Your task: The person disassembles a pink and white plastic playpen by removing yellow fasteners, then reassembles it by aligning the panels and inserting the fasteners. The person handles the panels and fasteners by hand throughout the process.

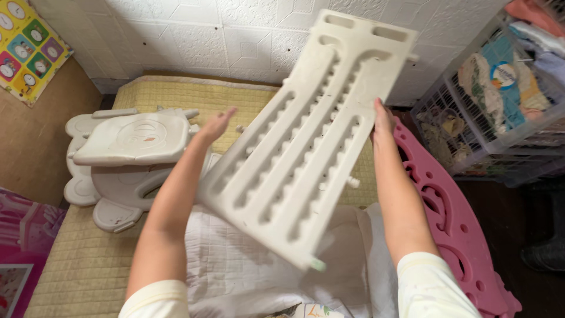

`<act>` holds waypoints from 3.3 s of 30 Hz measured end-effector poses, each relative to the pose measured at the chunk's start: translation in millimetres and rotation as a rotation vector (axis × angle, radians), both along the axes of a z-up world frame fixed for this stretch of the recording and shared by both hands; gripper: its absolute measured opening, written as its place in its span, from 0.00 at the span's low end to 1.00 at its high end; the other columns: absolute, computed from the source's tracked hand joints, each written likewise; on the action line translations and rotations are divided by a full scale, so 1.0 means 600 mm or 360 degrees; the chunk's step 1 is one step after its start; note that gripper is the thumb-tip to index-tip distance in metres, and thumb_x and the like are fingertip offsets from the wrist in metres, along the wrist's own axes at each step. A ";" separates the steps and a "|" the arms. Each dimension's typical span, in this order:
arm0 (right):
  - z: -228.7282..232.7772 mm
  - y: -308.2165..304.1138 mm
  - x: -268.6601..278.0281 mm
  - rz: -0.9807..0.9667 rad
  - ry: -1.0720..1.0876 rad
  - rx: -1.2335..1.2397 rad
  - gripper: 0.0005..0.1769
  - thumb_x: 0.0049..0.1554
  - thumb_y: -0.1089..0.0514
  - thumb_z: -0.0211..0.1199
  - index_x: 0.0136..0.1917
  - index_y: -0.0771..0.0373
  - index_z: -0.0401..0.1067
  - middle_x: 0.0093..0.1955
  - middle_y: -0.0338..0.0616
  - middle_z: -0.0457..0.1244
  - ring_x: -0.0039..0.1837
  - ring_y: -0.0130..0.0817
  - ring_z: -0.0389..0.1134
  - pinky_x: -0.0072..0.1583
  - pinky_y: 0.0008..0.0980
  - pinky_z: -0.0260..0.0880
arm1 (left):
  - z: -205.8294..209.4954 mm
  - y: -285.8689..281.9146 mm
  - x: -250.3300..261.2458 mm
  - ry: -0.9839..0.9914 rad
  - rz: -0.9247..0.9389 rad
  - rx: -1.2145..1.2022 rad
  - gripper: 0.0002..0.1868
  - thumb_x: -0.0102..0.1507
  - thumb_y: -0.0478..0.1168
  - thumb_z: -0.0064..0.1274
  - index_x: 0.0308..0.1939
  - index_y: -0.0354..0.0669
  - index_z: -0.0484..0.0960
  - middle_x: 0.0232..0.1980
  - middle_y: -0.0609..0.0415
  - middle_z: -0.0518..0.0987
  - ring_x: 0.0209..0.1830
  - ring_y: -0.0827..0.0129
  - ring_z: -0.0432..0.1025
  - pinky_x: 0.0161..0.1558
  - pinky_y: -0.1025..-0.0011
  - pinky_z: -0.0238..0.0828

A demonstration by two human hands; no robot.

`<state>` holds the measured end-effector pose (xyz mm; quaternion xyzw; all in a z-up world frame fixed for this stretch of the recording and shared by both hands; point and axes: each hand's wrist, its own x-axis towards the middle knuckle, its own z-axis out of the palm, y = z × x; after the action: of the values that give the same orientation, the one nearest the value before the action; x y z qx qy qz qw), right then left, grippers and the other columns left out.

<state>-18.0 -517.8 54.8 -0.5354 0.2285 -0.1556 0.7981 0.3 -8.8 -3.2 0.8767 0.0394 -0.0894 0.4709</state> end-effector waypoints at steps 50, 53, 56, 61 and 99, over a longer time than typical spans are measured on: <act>-0.138 0.359 -0.036 0.1242 0.0118 -0.3320 0.10 0.50 0.59 0.67 0.46 0.61 0.80 0.50 0.55 0.71 0.54 0.51 0.74 0.53 0.49 0.75 | 0.001 -0.387 -0.296 -0.0144 0.0238 -0.0670 0.27 0.60 0.44 0.61 0.60 0.40 0.72 0.62 0.41 0.74 0.62 0.54 0.70 0.61 0.60 0.71; -0.059 0.293 -0.042 0.1237 0.0297 -0.3188 0.13 0.47 0.59 0.68 0.47 0.62 0.80 0.50 0.57 0.71 0.55 0.52 0.74 0.57 0.48 0.74 | 0.019 -0.297 -0.271 -0.0614 0.0229 0.0050 0.25 0.61 0.43 0.61 0.59 0.41 0.73 0.63 0.41 0.74 0.63 0.53 0.69 0.62 0.60 0.70; -0.006 0.249 -0.065 0.1116 0.0250 -0.3115 0.13 0.47 0.62 0.64 0.47 0.58 0.81 0.49 0.57 0.71 0.55 0.55 0.72 0.58 0.50 0.72 | 0.049 -0.221 -0.212 -0.1508 0.0045 0.0614 0.44 0.53 0.42 0.66 0.70 0.32 0.65 0.70 0.32 0.65 0.73 0.40 0.56 0.72 0.47 0.52; 0.035 0.209 -0.099 0.0945 0.0185 -0.2788 0.18 0.45 0.64 0.63 0.50 0.56 0.81 0.49 0.55 0.70 0.55 0.56 0.71 0.58 0.50 0.71 | 0.075 -0.188 -0.114 -0.1612 -0.0372 0.1271 0.53 0.35 0.54 0.75 0.61 0.39 0.72 0.63 0.38 0.70 0.71 0.44 0.57 0.69 0.37 0.34; 0.051 0.050 -0.158 -0.0144 -0.0931 -0.2228 0.13 0.48 0.68 0.67 0.49 0.69 0.76 0.51 0.54 0.68 0.54 0.47 0.69 0.58 0.40 0.69 | 0.111 -0.129 -0.082 -0.0984 -0.0688 0.1021 0.43 0.40 0.66 0.74 0.53 0.49 0.85 0.51 0.52 0.80 0.62 0.54 0.68 0.71 0.33 0.41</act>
<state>-113.1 -487.6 85.5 -0.8438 -0.1226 -0.4325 0.2929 -48.9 -86.4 63.2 0.9511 -0.2594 0.0958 0.1377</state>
